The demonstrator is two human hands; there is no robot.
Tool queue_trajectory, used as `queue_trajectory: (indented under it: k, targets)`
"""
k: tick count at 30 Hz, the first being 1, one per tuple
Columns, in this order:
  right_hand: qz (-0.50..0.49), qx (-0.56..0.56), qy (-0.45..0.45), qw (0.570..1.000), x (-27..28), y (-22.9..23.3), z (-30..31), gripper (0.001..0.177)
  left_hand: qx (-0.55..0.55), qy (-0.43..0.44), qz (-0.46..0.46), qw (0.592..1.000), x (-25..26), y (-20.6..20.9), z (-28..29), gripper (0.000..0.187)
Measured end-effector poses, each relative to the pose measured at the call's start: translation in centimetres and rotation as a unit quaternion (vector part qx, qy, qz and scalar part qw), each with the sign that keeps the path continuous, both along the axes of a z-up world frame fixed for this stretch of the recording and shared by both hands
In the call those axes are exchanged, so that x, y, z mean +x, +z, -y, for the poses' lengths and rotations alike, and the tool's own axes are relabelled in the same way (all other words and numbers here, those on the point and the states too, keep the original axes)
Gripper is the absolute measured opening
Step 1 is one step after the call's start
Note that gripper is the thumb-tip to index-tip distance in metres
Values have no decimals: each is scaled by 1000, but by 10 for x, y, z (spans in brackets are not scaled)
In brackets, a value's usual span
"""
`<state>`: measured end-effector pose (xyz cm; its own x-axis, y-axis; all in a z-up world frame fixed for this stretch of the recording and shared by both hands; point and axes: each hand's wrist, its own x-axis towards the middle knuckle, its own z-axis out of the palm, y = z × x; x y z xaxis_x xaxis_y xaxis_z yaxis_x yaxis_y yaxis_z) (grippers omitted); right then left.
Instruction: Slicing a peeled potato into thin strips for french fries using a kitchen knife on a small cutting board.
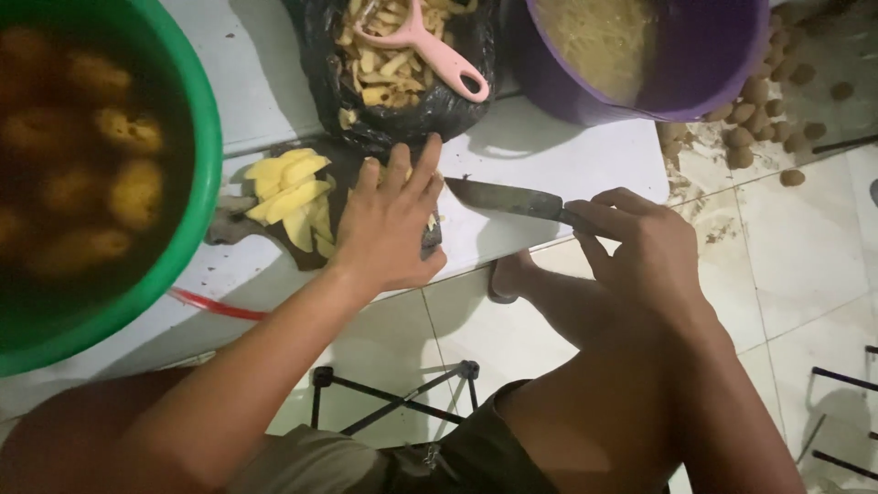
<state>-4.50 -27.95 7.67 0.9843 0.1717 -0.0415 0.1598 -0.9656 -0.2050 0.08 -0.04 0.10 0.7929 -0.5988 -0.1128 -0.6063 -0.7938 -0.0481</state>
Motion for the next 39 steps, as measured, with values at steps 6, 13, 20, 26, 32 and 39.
queue_trajectory:
  k: [6, 13, 20, 26, 32, 39]
  targets:
    - [-21, 7, -16, 1000, -8, -1, -1, 31, -1, 0, 23, 1000, -1, -2, 0, 87]
    - [-45, 54, -23, 997, -6, 10, -13, 38, -17, 11, 54, 998, -4, -8, 1, 86]
    - [-6, 27, -37, 999, 3, -8, 14, 37, -5, 13, 44, 999, -8, -10, 8, 97]
    - [4, 18, 15, 1000, 11, -3, 6, 37, 29, 22, 84, 996, -8, -10, 10, 99]
    - [-13, 21, 9, 1000, 12, -10, 8, 36, -38, 22, 23, 999, -5, -7, 7, 101]
    - [-32, 65, 3, 997, 14, -10, 5, 36, -42, 20, 21, 999, -6, -11, 4, 99]
